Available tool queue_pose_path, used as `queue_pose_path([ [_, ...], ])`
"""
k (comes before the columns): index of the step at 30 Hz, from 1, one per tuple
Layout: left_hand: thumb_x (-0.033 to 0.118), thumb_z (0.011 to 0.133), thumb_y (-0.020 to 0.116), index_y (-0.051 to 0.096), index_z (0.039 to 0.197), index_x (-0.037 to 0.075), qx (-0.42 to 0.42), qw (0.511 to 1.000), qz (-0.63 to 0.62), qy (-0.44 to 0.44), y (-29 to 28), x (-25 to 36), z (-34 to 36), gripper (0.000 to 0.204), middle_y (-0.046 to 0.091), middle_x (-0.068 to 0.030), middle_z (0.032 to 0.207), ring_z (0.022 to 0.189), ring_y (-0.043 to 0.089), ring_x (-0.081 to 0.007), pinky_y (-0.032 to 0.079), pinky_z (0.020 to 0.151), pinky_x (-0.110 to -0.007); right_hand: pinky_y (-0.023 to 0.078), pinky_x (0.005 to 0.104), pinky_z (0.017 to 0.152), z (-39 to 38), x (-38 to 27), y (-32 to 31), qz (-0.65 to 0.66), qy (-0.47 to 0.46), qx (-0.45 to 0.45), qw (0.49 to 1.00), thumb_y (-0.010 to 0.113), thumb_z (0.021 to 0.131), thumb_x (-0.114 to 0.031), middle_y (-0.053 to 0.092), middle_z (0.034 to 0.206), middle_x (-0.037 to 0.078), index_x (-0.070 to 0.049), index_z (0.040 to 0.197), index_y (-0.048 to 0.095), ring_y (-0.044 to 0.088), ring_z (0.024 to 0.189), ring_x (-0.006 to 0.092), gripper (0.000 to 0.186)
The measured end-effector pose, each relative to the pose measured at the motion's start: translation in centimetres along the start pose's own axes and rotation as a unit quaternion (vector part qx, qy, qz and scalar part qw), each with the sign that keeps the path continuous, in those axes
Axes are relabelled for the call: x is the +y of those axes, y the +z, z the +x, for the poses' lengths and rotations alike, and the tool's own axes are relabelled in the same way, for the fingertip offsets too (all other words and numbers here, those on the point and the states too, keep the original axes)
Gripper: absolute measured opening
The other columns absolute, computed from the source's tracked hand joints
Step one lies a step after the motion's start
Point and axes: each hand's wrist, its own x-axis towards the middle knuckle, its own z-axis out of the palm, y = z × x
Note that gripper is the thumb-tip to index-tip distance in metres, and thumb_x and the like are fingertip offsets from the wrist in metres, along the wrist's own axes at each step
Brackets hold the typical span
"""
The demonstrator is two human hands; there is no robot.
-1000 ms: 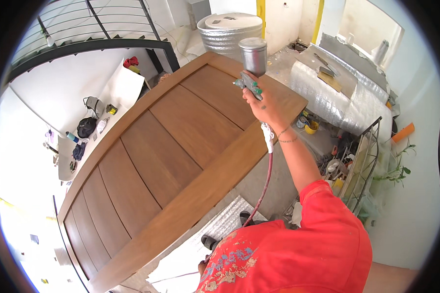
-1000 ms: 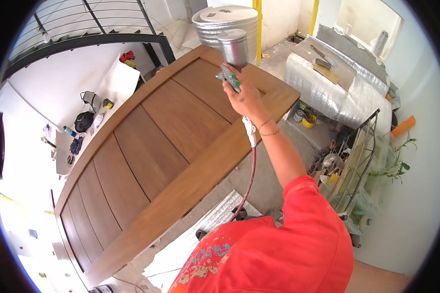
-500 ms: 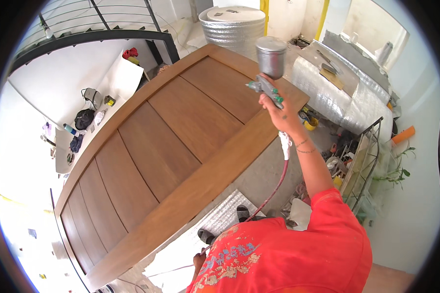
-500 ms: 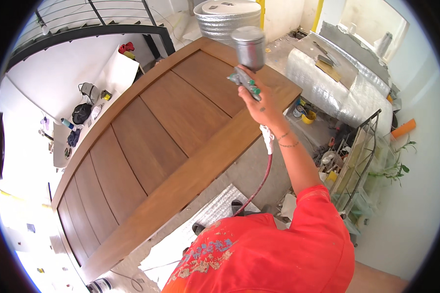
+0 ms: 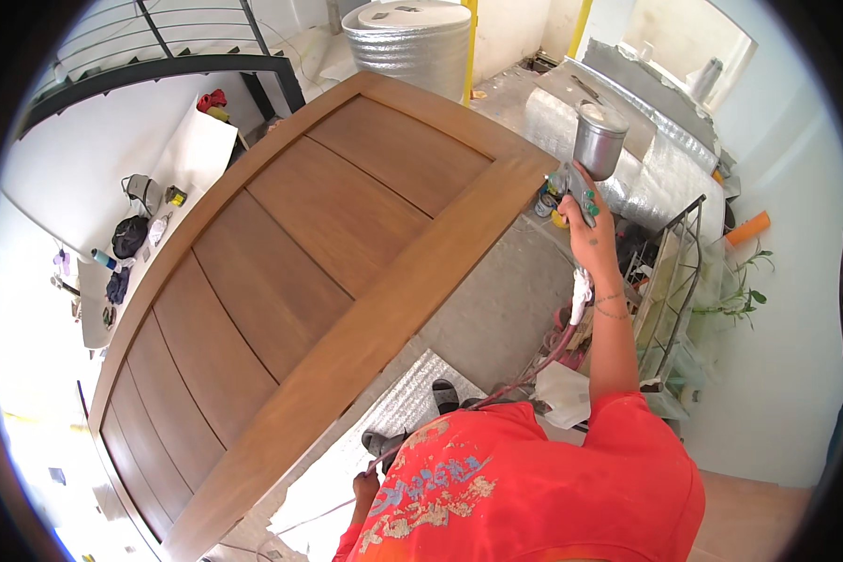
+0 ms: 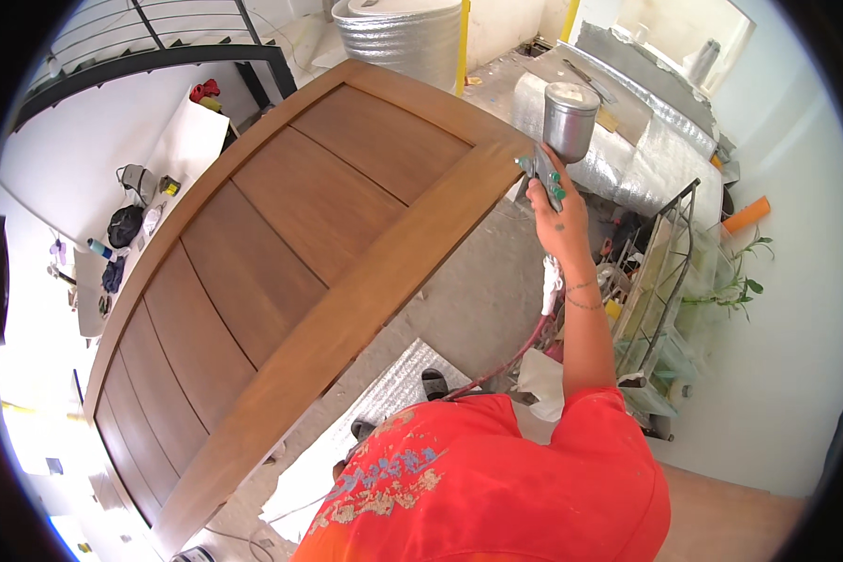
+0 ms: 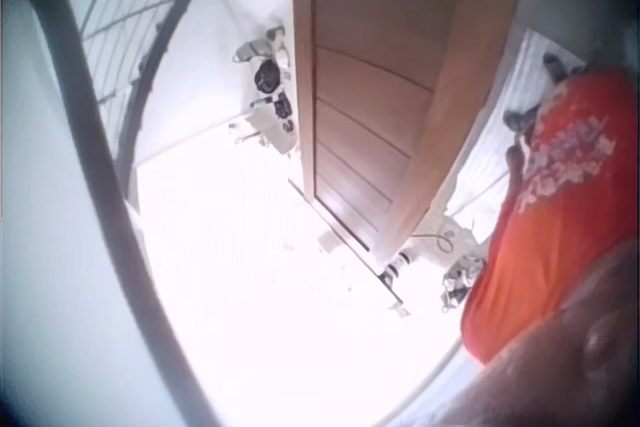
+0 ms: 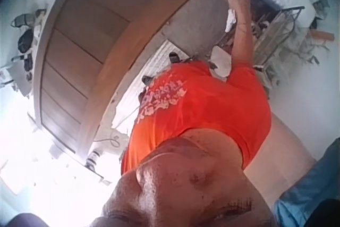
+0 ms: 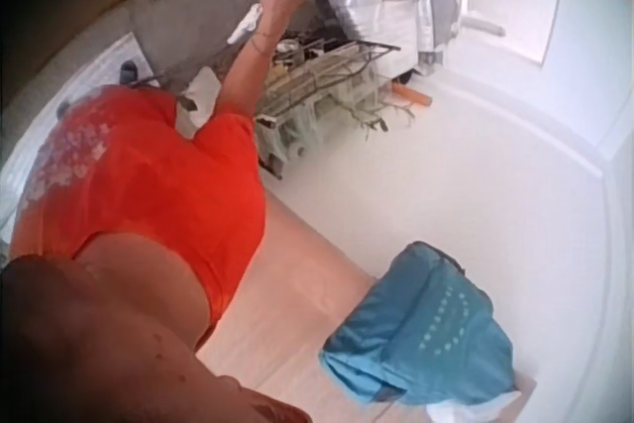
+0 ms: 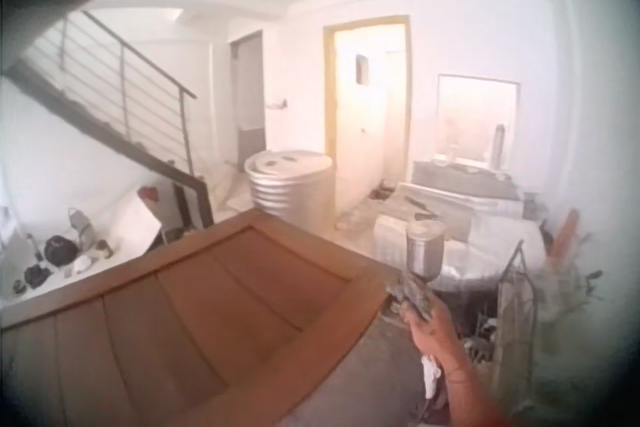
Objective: The person pours a liquid finish from a large can into a spray gun cup and then applies the finish to a large wooden door panel using the spray gun. The person moves around the door to cover different sections with the spray.
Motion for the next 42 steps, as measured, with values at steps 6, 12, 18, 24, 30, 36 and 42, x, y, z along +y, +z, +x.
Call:
queue_pose_path([
  [6, 0.062, 0.098, 0.062, 0.075, 0.088, -0.002, -0.021, 0.998, 0.033, -0.048, -1.6, 1.6, 0.9, 0.066, 0.074, -0.0252, 0.087, 0.092, 0.071, -0.0445, 0.053, 0.084, -0.05, 0.054, 0.0331, 0.083, -3.3, -0.7, -0.9, 0.025, 0.007, -0.077, 0.997, 0.058, 0.102, -0.02, 0.073, 0.09, 0.008, -0.022, 0.156, 0.051, 0.069, 0.082, 0.0171, 0.055],
  [12, 0.063, 0.098, 0.059, 0.075, 0.09, -0.004, -0.013, 0.999, 0.015, -0.048, -1.0, -0.8, 1.8, 0.069, 0.073, -0.0311, 0.095, 0.101, 0.068, -0.0502, 0.052, 0.088, -0.053, 0.053, 0.0315, 0.081, -5.2, -3.3, 1.7, 0.113, -0.052, -0.177, 0.976, 0.061, 0.1, -0.013, 0.07, 0.089, 0.007, -0.016, 0.154, 0.053, 0.067, 0.083, 0.0155, 0.054],
  [18, 0.065, 0.098, 0.057, 0.075, 0.093, -0.005, 0.005, 0.997, 0.01, -0.075, -0.2, -2.3, -0.3, 0.073, 0.072, -0.0326, 0.098, 0.103, 0.067, -0.0517, 0.052, 0.09, -0.053, 0.054, 0.0326, 0.077, -6.6, -7.5, 4.9, 0.128, -0.126, -0.295, 0.939, 0.063, 0.099, -0.014, 0.07, 0.09, 0.007, -0.014, 0.152, 0.056, 0.068, 0.08, 0.0161, 0.053],
  [24, 0.066, 0.098, 0.057, 0.075, 0.095, -0.006, 0.015, 0.995, -0.009, -0.101, 1.6, -4.6, -2.8, 0.075, 0.072, -0.0347, 0.099, 0.105, 0.067, -0.052, 0.052, 0.089, -0.053, 0.053, 0.0305, 0.077, -7.8, -11.1, 7.2, 0.206, -0.165, -0.439, 0.859, 0.064, 0.097, -0.009, 0.072, 0.095, 0.007, -0.013, 0.151, 0.056, 0.066, 0.079, 0.0133, 0.055],
  [30, 0.067, 0.098, 0.056, 0.076, 0.092, -0.006, 0.012, 0.99, -0.001, -0.141, 2.8, -5.1, -4.9, 0.076, 0.072, -0.0345, 0.096, 0.103, 0.068, -0.0524, 0.052, 0.088, -0.055, 0.05, 0.0279, 0.08, -8.4, -12.3, 8.4, 0.254, -0.158, -0.521, 0.799, 0.063, 0.097, -0.006, 0.067, 0.095, 0.005, -0.006, 0.154, 0.051, 0.06, 0.085, 0.0109, 0.058],
  [36, 0.068, 0.099, 0.053, 0.076, 0.093, -0.006, 0.008, 0.99, 0.011, -0.142, 2.1, -3.8, -5.3, 0.077, 0.071, -0.0351, 0.099, 0.105, 0.067, -0.0529, 0.052, 0.089, -0.055, 0.049, 0.0261, 0.076, -8.1, -11.1, 8.8, 0.27, -0.147, -0.425, 0.851, 0.062, 0.099, -0.008, 0.064, 0.09, 0.001, -0.008, 0.154, 0.052, 0.056, 0.08, 0.0078, 0.056],
  [42, 0.069, 0.1, 0.048, 0.076, 0.096, -0.005, 0.002, 0.994, 0.016, -0.105, 1.7, -5.2, -2.6, 0.08, 0.071, -0.0357, 0.101, 0.109, 0.066, -0.0521, 0.052, 0.094, -0.055, 0.047, 0.0233, 0.077, -5.9, -9.5, 7.3, 0.238, -0.109, -0.295, 0.919, 0.057, 0.103, -0.01, 0.063, 0.092, -0.001, -0.007, 0.156, 0.049, 0.054, 0.082, 0.0067, 0.054],
])
